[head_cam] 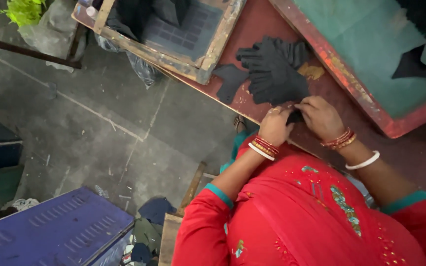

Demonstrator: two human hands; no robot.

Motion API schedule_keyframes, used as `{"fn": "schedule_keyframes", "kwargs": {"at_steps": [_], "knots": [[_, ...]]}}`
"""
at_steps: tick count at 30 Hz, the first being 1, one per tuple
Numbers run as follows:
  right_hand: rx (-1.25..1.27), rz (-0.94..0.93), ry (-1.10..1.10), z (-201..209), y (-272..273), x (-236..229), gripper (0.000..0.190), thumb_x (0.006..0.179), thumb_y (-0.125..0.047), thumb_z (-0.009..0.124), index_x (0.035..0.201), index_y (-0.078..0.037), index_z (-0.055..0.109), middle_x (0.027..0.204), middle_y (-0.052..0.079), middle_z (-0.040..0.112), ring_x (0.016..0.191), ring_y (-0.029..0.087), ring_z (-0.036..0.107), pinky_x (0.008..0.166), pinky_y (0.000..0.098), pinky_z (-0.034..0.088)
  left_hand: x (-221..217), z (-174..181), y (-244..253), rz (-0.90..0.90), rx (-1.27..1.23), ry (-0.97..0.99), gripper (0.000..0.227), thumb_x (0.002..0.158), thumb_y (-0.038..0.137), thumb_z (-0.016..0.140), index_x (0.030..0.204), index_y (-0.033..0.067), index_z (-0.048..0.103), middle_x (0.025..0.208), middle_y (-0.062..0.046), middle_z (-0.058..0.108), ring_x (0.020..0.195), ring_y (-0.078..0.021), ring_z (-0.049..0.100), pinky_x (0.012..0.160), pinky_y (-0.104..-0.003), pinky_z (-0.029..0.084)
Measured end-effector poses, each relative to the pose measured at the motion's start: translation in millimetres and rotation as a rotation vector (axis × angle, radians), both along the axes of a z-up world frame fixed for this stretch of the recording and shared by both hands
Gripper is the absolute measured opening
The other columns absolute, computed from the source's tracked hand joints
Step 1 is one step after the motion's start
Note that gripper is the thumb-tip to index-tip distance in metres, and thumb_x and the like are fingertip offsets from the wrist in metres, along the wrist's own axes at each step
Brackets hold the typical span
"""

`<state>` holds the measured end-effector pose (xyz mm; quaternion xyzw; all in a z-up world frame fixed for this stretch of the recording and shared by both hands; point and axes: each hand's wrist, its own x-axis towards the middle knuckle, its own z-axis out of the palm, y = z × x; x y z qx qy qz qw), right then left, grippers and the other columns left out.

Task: The person sorts and folds black fabric pieces on a wooden table. They pick up the pieces, arrange them into a neat pile, and occasionally move them to a nearby tray. The camera is extremely unstable throughout the process.

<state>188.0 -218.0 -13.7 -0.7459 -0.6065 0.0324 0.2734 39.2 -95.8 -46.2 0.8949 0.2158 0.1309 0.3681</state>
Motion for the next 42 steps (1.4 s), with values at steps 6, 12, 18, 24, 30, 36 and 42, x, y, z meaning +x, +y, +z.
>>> {"fn": "schedule_keyframes", "kwargs": {"at_steps": [6, 12, 18, 24, 30, 36, 42], "knots": [[-0.020, 0.022, 0.022, 2, -50, 1, 0.026, 0.088, -0.002, 0.066, 0.112, -0.008, 0.075, 0.107, 0.011, 0.068, 0.101, 0.033, 0.066, 0.090, 0.0423, 0.055, 1, 8, -1, 0.012, 0.020, -0.044, 0.054, 0.074, 0.020, 0.077, 0.124, 0.0037, 0.065, 0.114, -0.023, 0.066, 0.107, -0.0416, 0.063, 0.097, -0.048, 0.051], [0.042, -0.190, 0.112, 35, -66, 3, 0.018, 0.095, -0.003, 0.072, 0.112, -0.007, 0.076, 0.108, 0.012, 0.070, 0.100, 0.030, 0.069, 0.088, 0.0375, 0.056, -40, 39, 36, 0.136, 0.105, -0.162, 0.041, 0.075, 0.020, 0.075, 0.111, 0.0021, 0.068, 0.108, -0.021, 0.067, 0.106, -0.0398, 0.063, 0.098, -0.049, 0.051], [0.092, -0.200, 0.193, 30, -55, -7, 0.019, 0.096, -0.002, 0.073, 0.114, -0.007, 0.077, 0.110, 0.012, 0.071, 0.101, 0.028, 0.070, 0.089, 0.0357, 0.057, -72, 19, 132, 0.537, 0.251, -0.223, 0.045, 0.077, 0.027, 0.077, 0.112, 0.0017, 0.067, 0.112, -0.018, 0.066, 0.109, -0.0388, 0.063, 0.099, -0.049, 0.051], [0.078, -0.221, 0.169, 36, -50, -2, 0.019, 0.096, -0.002, 0.073, 0.113, -0.007, 0.077, 0.110, 0.011, 0.071, 0.102, 0.028, 0.070, 0.089, 0.0361, 0.056, -14, 56, 80, 0.202, 0.249, -0.185, 0.070, 0.074, 0.037, 0.081, 0.129, -0.0019, 0.064, 0.120, -0.022, 0.060, 0.110, -0.0424, 0.058, 0.097, -0.052, 0.047], [0.042, -0.235, 0.170, 40, -46, 0, 0.019, 0.095, -0.005, 0.074, 0.113, -0.008, 0.077, 0.112, 0.011, 0.071, 0.102, 0.029, 0.070, 0.089, 0.0378, 0.057, 4, 2, 18, -0.103, 0.191, -0.090, 0.045, 0.086, 0.025, 0.072, 0.123, 0.0002, 0.068, 0.115, -0.015, 0.064, 0.107, -0.0340, 0.061, 0.095, -0.044, 0.051], [0.016, -0.108, 0.061, 11, -23, -6, 0.022, 0.091, -0.005, 0.071, 0.111, -0.010, 0.076, 0.110, 0.011, 0.069, 0.103, 0.031, 0.068, 0.090, 0.0396, 0.056, 3, 10, 14, -0.156, 0.195, -0.032, 0.042, 0.085, 0.023, 0.071, 0.120, -0.0006, 0.070, 0.109, -0.016, 0.064, 0.103, -0.0333, 0.062, 0.092, -0.043, 0.052], [0.004, -0.014, -0.041, 0, -17, -3, 0.023, 0.089, -0.003, 0.067, 0.111, -0.008, 0.074, 0.111, 0.010, 0.067, 0.107, 0.032, 0.066, 0.092, 0.0406, 0.056, 3, 12, 8, -0.149, 0.182, 0.021, 0.041, 0.083, 0.026, 0.072, 0.115, -0.0002, 0.071, 0.107, -0.016, 0.064, 0.103, -0.0340, 0.063, 0.092, -0.044, 0.053]]}}
